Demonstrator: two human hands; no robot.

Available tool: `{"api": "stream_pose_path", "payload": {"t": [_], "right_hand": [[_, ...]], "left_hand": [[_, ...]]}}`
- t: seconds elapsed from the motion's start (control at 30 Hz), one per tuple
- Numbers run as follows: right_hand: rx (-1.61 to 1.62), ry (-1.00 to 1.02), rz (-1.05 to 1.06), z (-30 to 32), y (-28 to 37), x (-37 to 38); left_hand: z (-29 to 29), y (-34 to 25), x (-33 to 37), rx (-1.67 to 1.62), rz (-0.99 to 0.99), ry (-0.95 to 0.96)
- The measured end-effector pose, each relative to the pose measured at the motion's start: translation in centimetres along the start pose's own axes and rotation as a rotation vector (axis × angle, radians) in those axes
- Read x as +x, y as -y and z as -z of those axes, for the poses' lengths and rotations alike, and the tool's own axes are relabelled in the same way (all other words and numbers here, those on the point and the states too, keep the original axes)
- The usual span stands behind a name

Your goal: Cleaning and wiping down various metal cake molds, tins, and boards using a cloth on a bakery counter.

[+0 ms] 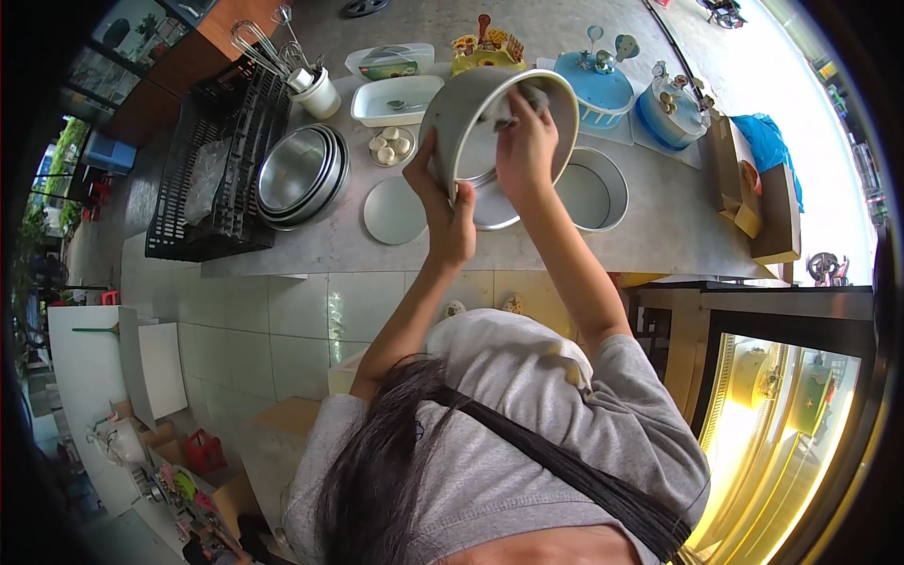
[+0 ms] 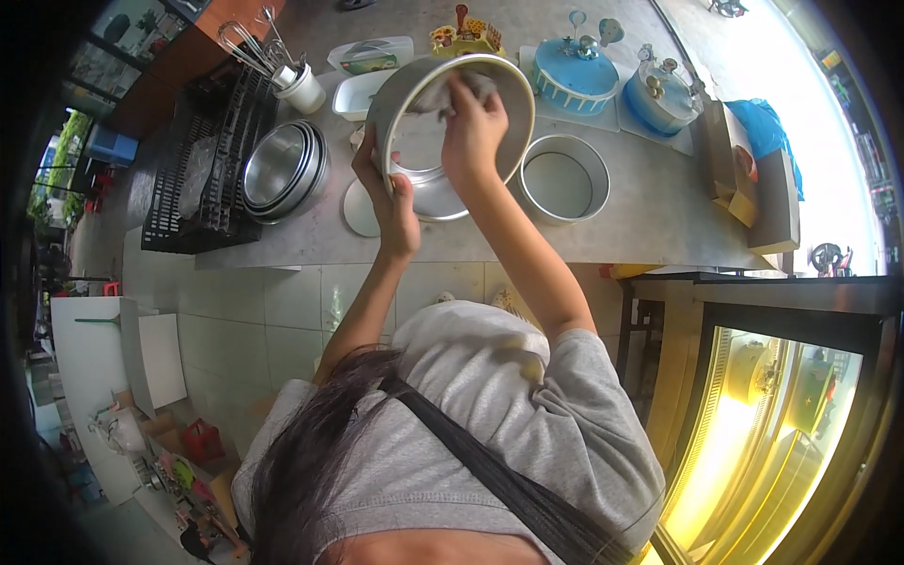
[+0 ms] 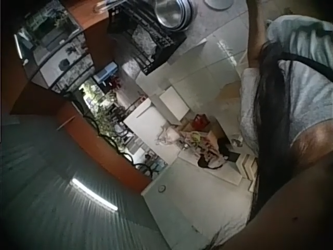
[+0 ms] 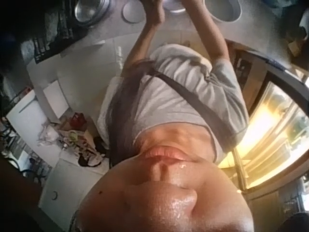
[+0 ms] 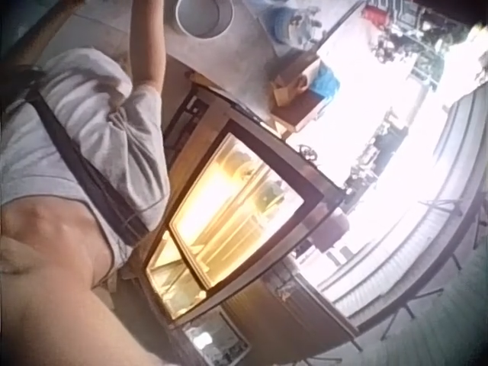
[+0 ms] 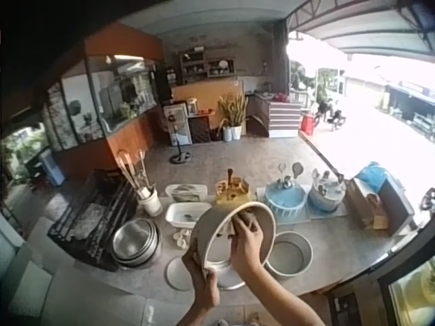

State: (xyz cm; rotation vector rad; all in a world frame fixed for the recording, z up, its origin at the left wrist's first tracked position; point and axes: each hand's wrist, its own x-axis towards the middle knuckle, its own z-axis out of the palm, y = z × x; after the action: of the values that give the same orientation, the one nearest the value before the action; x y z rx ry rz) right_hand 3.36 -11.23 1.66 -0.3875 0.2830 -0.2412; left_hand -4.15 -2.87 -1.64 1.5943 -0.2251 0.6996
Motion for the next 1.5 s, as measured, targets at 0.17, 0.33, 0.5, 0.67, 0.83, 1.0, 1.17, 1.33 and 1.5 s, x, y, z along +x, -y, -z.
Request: {"api": "stream_pose_path", "payload": {"t": [0.17, 0.33, 0.5, 0.67, 0.83, 1.0, 1.17, 1.33, 1.5], "right_hand": [[-1.732, 0.995, 0.323, 1.6, 2.0, -2.2], [-1.927, 0.633, 1.246, 2.8, 1.9, 2.5], [-1.130, 0.997, 0.636, -0.2, 0.5, 0.4], [-2.142, 1.304, 0.443, 1.5, 2.2, -1.2], [-1.664, 1.117, 1.388, 0.0, 3.0, 3.1], [-1.241, 1.135, 0.421, -0.8, -0.5, -0.2], [-2.248, 1.541, 0.018, 0.4, 2.9, -0.7], [-2.178, 1.364, 1.158, 0.0, 6.7, 4.6], [-1.307, 1.849, 1.721, -1.8, 3.5, 2.4]], "left_hand": [[2.7, -0.1, 2.4, -0.165, 0.094, 0.010], [2.4, 1.5, 0.9, -0.059, 0.082, 0.001], [1.9, 0.5, 2.1, -0.217, 0.230, 0.044], [5.4, -0.6, 4.0, -0.101, 0.114, 0.034], [4.0, 0.5, 2.7, -0.092, 0.160, 0.035], [4.6, 2.2, 3.8, -0.246, 0.276, 0.081], [6.7, 1.2, 4.7, -0.013, 0.134, 0.033], [9.2, 2.9, 4.5, -0.124, 0.302, -0.087], [5.9, 1.9, 4.2, -0.074, 0.359, 0.008]]}}
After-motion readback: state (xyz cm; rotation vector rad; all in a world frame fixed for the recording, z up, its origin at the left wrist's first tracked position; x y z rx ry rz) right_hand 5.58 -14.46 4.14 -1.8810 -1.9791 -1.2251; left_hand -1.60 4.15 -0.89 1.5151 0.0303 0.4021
